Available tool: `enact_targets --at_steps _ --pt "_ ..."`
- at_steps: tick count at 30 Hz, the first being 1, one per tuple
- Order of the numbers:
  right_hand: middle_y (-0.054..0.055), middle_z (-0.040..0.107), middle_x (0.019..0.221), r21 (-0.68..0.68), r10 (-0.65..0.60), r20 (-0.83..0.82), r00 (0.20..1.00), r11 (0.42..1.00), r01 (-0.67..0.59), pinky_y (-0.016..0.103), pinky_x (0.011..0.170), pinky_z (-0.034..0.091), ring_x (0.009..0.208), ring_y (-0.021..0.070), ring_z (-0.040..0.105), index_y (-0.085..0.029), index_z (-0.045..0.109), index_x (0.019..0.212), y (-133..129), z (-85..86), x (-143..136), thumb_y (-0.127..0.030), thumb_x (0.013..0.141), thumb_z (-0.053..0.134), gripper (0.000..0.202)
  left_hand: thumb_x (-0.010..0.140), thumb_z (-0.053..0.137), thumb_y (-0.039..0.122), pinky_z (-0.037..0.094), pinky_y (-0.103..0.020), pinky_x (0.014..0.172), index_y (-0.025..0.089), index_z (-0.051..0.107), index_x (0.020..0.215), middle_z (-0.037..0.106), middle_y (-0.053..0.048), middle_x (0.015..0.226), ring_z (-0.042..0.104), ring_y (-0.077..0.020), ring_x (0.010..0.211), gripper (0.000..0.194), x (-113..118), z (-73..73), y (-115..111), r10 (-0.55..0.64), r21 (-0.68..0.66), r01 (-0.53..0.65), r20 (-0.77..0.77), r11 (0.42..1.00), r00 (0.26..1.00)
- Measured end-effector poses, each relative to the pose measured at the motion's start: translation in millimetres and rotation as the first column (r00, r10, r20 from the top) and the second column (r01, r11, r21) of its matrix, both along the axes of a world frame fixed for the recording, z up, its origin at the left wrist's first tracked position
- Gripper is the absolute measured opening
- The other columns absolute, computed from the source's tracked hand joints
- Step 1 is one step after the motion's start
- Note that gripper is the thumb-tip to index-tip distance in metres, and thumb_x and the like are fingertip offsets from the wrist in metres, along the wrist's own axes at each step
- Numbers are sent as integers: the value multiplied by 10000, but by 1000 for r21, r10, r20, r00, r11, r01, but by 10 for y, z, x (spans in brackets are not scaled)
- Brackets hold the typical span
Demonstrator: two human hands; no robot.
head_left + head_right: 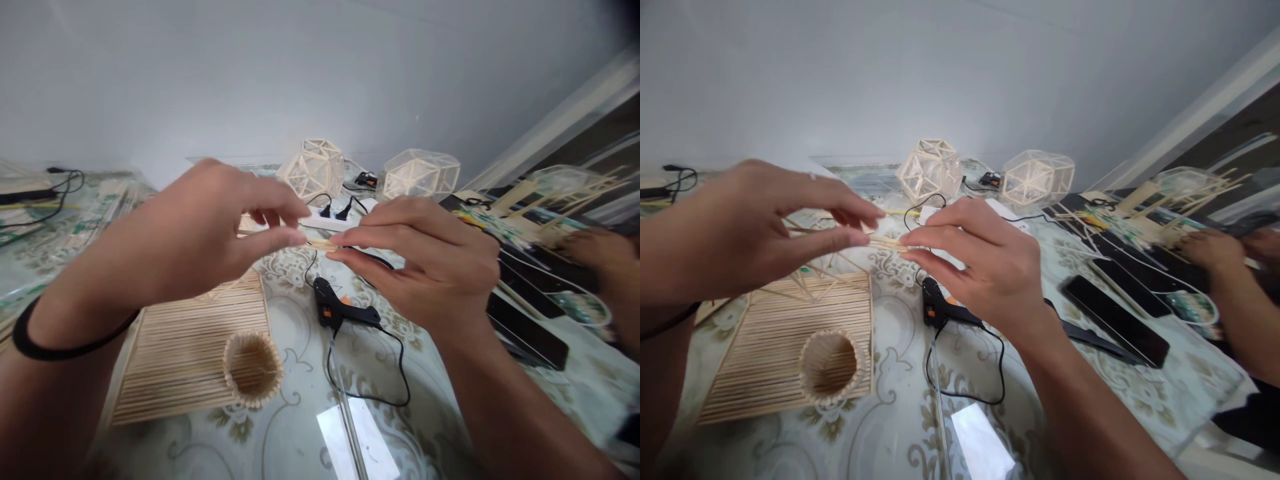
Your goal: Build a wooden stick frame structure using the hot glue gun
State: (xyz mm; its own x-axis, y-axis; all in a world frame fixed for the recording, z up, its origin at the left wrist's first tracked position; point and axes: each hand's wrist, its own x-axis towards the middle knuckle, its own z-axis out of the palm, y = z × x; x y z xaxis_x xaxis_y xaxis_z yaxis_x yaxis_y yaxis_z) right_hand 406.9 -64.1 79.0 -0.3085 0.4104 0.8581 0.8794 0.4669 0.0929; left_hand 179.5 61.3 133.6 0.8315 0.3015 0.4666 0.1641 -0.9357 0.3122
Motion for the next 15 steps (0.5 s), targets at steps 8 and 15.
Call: enact_targets --at_steps 8,15 --pt "10 776 875 11 -21 -11 1000 1000 21 379 713 637 761 210 747 -307 777 1024 20 7 -4 -105 889 829 248 1021 597 497 582 -363 887 302 774 1072 807 -4 1109 728 -226 990 268 -638 140 108 315 10 -319 124 948 941" --pt "-3 786 898 25 -24 -5 1000 999 24 376 698 642 770 210 756 -327 758 1076 12 36 -27 -73 891 822 321 995 640 498 551 -307 706 299 785 1045 808 -33 1096 725 -196 880 251 -1111 -142 236 380 -19 -380 9 925 925"
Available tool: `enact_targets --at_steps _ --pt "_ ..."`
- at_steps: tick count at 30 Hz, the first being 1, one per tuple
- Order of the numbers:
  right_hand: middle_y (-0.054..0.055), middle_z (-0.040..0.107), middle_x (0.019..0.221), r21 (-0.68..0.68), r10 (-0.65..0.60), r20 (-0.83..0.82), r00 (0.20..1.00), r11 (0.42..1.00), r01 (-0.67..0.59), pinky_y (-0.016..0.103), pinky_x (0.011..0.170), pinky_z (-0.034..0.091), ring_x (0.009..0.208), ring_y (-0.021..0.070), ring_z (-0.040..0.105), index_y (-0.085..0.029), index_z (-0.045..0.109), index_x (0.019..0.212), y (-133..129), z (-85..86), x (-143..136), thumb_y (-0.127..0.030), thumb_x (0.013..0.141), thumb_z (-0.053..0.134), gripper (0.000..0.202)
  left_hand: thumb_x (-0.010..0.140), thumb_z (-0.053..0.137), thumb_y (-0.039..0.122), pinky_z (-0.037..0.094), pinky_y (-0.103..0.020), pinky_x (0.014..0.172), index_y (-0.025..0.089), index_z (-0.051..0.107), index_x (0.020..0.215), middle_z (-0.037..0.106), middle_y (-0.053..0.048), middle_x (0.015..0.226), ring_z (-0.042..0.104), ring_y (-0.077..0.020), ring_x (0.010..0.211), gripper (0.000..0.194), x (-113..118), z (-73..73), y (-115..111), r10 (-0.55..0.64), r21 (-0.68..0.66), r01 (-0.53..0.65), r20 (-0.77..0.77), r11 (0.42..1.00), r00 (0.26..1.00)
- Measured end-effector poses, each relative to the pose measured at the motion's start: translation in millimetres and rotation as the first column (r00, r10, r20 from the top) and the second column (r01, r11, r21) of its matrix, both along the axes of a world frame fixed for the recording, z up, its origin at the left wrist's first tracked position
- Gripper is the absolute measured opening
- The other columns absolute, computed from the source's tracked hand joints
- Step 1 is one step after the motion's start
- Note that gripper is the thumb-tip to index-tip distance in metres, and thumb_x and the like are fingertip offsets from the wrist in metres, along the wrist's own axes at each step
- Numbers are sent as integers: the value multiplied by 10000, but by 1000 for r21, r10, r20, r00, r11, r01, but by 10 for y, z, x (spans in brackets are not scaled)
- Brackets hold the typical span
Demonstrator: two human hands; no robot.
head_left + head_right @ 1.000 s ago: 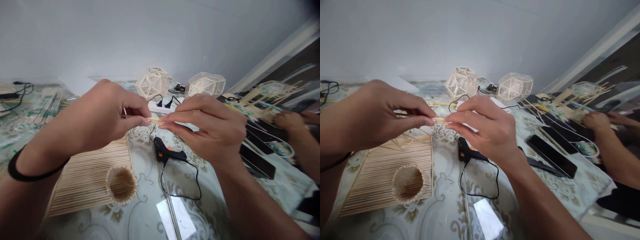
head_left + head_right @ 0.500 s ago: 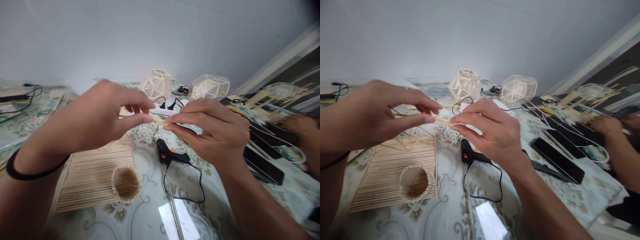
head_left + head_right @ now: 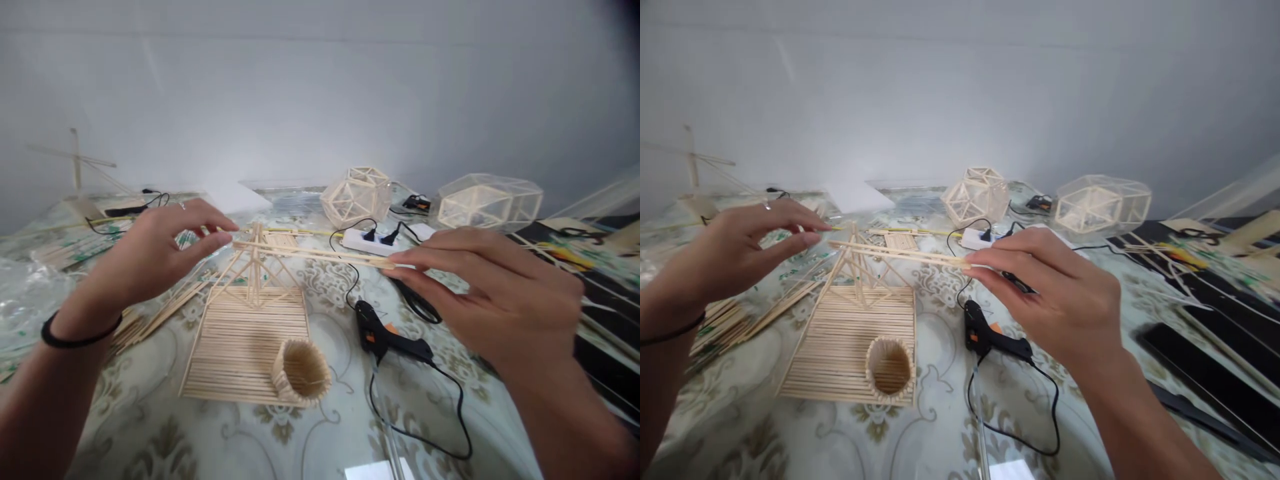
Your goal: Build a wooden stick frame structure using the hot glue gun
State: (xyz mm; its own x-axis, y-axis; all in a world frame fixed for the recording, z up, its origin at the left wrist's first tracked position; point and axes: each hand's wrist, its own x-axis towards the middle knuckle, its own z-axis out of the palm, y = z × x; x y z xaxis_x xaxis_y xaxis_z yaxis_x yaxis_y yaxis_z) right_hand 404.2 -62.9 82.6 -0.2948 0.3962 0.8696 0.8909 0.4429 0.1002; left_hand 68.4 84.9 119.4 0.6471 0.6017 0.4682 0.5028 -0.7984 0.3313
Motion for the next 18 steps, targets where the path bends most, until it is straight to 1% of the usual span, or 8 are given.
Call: enact_targets --at_steps 2,5,7,10,12,15,18 --pt "7 785 899 23 6 29 1000 1000 -7 358 697 636 756 196 749 -296 749 1056 7 38 0 -72 886 831 293 990 662 476 563 -311 735 297 790 1047 817 -26 1052 718 -180 817 228 -26 -71 -17 -23 -33 22 -8 999 1000" --pt "7 778 903 46 10 48 999 999 -12 341 713 635 747 183 748 -271 743 1018 28 98 -9 -109 897 832 221 983 679 460 575 -336 759 290 779 1059 818 -29 1014 725 -191 800 211 -11 -140 -33 -42 -36 42 -16 998 999" --pt "6 773 921 17 8 23 1000 1000 -8 353 751 641 776 193 757 -287 741 1020 42 126 -29 -123 929 795 195 987 676 466 584 -369 797 284 771 1072 807 -50 1067 734 -214 850 223 17 -138 -44 -40 1 40 -6 999 999" --pt "17 758 947 -16 33 -15 999 999 -33 361 780 642 818 205 757 -292 728 1051 62 150 -62 -111 953 752 207 996 665 485 585 -418 880 291 768 1088 777 -78 1177 737 -258 1010 238 109 -58 -105 -34 81 29 60 996 998" --pt "26 743 947 -16 55 -10 998 998 -55 347 770 638 823 199 746 -265 711 1069 77 159 -73 -104 949 754 205 1003 667 479 578 -427 927 301 766 1069 784 -64 1151 730 -267 1077 214 236 23 -187 -67 126 53 111 991 992" --pt "28 732 945 -19 63 4 998 998 -63 327 771 635 829 184 734 -237 693 1068 93 169 -71 -81 945 752 207 1022 672 406 572 -405 997 283 770 1096 801 -48 1154 733 -246 1109 174 531 128 -330 -182 139 164 132 977 974" --pt "21 736 949 -14 47 -3 999 999 -47 323 786 634 848 180 739 -242 689 1064 90 169 -59 -74 938 763 222 1011 708 376 562 -370 1022 228 775 1171 814 -57 1197 740 -230 1123 228 851 179 -418 -281 89 272 118 958 952"
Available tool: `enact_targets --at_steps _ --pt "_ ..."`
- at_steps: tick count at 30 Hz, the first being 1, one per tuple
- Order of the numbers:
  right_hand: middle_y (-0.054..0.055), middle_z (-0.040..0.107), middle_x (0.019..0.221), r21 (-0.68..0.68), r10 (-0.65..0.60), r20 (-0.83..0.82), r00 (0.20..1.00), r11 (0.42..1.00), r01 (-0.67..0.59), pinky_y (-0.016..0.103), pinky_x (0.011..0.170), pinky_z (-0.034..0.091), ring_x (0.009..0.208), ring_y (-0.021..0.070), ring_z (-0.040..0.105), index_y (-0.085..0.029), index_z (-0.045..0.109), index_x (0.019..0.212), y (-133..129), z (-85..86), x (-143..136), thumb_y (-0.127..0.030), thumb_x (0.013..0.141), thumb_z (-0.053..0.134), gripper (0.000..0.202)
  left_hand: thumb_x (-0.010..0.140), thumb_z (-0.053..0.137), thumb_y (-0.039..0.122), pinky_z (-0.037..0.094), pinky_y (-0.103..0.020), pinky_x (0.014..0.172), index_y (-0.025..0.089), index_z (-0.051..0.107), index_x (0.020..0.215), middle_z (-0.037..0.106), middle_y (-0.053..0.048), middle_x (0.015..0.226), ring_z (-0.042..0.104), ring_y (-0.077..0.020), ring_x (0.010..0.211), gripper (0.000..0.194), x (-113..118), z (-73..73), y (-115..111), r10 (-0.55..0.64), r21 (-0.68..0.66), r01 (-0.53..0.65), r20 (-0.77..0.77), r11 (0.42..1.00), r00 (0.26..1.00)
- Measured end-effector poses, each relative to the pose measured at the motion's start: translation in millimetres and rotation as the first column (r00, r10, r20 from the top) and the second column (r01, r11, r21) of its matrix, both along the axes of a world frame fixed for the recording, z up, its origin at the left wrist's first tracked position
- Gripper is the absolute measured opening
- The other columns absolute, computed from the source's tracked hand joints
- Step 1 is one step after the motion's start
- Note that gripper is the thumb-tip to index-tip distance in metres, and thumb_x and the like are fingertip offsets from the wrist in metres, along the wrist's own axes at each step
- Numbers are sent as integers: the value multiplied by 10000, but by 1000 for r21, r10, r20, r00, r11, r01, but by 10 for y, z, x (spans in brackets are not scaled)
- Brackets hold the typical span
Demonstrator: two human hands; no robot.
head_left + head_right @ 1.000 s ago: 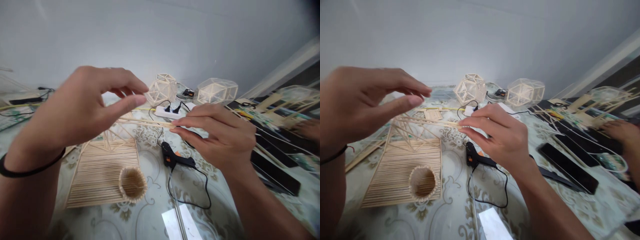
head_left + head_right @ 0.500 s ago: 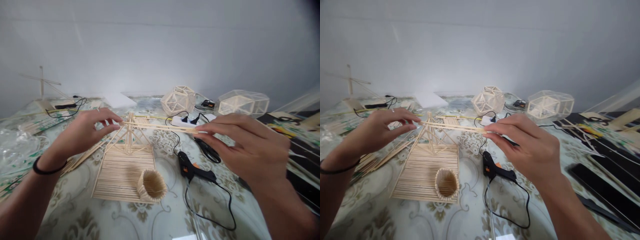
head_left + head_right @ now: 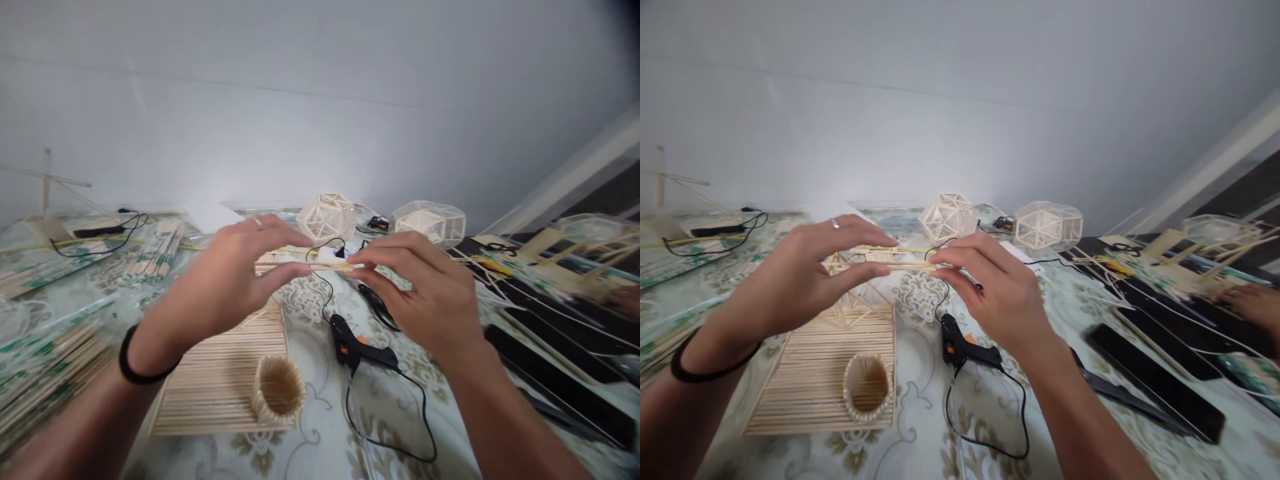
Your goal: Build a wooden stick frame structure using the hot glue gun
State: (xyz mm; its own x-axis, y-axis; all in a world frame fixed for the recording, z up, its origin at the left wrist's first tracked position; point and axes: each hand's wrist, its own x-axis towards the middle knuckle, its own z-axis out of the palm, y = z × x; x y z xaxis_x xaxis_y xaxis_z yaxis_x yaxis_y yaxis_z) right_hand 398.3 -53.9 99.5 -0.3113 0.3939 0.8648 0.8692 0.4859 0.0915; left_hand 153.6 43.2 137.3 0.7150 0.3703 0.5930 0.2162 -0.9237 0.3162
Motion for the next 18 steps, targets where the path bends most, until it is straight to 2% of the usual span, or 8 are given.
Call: enact_targets --at_steps 4,9,14,18 --pt "20 752 947 -3 5 -5 1000 1000 -5 323 779 630 842 181 749 -241 704 1050 -13 -11 20 -86 932 779 209 990 744 345 567 -317 936 226 801 1122 840 -20 1115 767 -197 1018 187 276 -2 -18 -66 -121 63 -20 991 998" --pt "25 778 936 19 34 -29 999 999 -33 327 769 632 821 182 754 -244 740 1025 -13 -22 38 -104 938 777 170 983 752 288 533 -227 773 240 831 1007 848 33 959 760 -128 849 95 383 -43 -19 -140 -223 138 9 965 990" --pt "26 784 916 3 48 -56 997 999 -48 314 755 630 811 175 758 -241 757 992 -18 -26 18 -86 938 770 165 974 742 306 505 -223 716 244 835 947 840 40 889 739 -121 786 115 420 -65 -36 -107 -275 98 -16 957 994" --pt "35 791 914 2 53 -63 997 999 -53 327 742 641 807 185 765 -242 767 982 -27 -31 8 -99 939 773 149 978 706 290 452 -224 653 238 837 913 790 48 755 647 -95 655 155 436 -49 -44 -77 -262 56 -70 963 995"
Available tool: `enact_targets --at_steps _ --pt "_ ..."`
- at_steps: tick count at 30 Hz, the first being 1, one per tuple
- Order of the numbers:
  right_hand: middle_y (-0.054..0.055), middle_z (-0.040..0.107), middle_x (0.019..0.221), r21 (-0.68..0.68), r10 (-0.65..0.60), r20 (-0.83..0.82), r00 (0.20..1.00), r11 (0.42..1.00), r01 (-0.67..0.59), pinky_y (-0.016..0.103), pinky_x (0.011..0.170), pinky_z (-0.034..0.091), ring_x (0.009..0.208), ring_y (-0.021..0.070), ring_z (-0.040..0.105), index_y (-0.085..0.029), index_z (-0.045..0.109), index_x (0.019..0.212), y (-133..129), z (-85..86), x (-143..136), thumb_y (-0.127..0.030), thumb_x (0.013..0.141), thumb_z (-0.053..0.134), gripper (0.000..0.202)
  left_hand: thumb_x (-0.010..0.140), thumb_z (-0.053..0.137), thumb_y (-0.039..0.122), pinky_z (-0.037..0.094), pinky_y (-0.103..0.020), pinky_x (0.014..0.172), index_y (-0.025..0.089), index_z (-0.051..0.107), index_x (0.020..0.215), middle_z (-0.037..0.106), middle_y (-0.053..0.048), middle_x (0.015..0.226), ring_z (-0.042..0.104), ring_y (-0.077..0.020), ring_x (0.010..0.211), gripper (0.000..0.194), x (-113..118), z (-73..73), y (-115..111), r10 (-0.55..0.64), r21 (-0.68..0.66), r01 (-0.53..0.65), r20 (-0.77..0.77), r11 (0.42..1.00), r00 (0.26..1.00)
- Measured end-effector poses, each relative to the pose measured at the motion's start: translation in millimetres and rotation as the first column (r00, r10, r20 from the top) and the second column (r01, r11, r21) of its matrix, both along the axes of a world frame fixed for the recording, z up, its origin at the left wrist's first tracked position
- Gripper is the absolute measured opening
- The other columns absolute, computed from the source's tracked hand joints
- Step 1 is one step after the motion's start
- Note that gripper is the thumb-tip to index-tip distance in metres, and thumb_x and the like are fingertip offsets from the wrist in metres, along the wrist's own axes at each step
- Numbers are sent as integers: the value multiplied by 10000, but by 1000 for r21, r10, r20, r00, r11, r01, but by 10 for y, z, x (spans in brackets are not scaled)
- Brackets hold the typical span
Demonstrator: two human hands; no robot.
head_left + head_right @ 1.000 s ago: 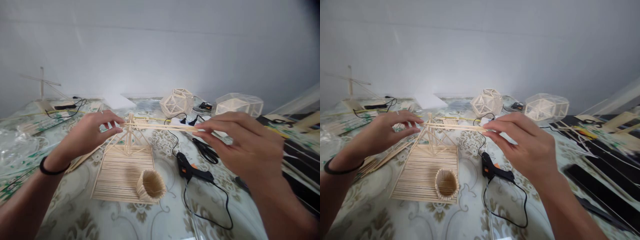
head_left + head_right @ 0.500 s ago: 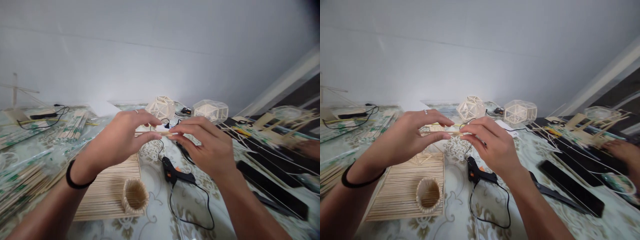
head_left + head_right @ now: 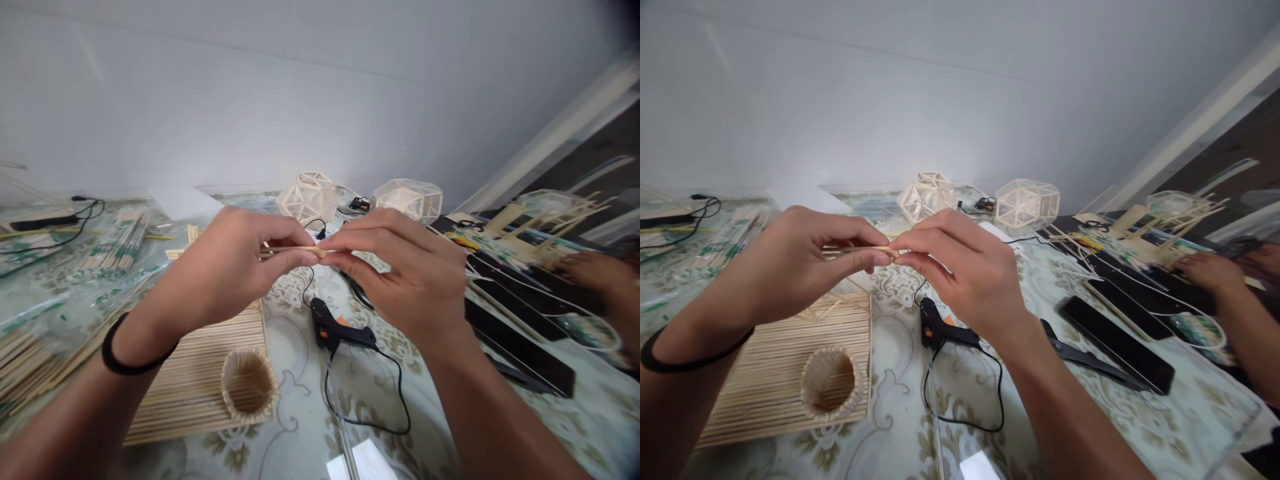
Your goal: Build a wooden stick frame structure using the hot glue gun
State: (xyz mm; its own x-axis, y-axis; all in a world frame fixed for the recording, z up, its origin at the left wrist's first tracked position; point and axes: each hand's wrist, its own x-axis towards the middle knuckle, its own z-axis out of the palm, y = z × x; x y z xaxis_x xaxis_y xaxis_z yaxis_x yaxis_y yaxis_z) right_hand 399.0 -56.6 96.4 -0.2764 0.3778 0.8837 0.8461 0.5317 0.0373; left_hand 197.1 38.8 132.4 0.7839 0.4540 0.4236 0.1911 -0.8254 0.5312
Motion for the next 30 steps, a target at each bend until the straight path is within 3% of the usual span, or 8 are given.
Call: enact_targets --at_steps 6,14,21,24,30 --pt "18 804 904 22 -11 -9 1000 1000 12 335 738 657 785 183 768 -271 776 971 -10 -5 -16 -78 916 794 201 970 706 306 404 -224 596 239 849 889 708 61 637 523 -83 592 177 -6 0 0 -3 -34 3 6 999 1000" --pt "-1 819 898 54 -5 -22 1000 999 7 331 726 665 781 180 777 -288 792 959 2 -22 -28 -89 922 793 203 961 696 292 363 -236 526 245 871 860 747 34 686 509 -93 591 208 -14 -43 4 -3 -38 5 38 999 999" --pt "9 829 974 -82 58 -118 991 994 -68 323 743 653 793 175 775 -268 799 1080 -49 17 35 -111 869 856 270 960 694 283 372 -232 526 231 868 840 757 27 698 523 -87 583 218 -29 -18 -16 17 -39 -15 40 999 999" --pt "16 832 1026 -91 64 -83 994 993 -72 328 769 660 852 179 785 -278 793 1131 -54 21 41 -120 889 840 293 960 693 264 362 -219 516 222 867 834 715 38 634 496 -79 564 219 -30 -13 -17 -2 -37 3 33 999 999" --pt "7 822 919 -29 86 -28 996 996 -86 321 730 654 816 167 774 -274 808 1012 -17 8 -1 -112 929 797 182 948 710 241 382 -203 523 281 896 948 798 43 727 527 -79 569 190 -24 -27 0 -38 -40 40 30 998 999"
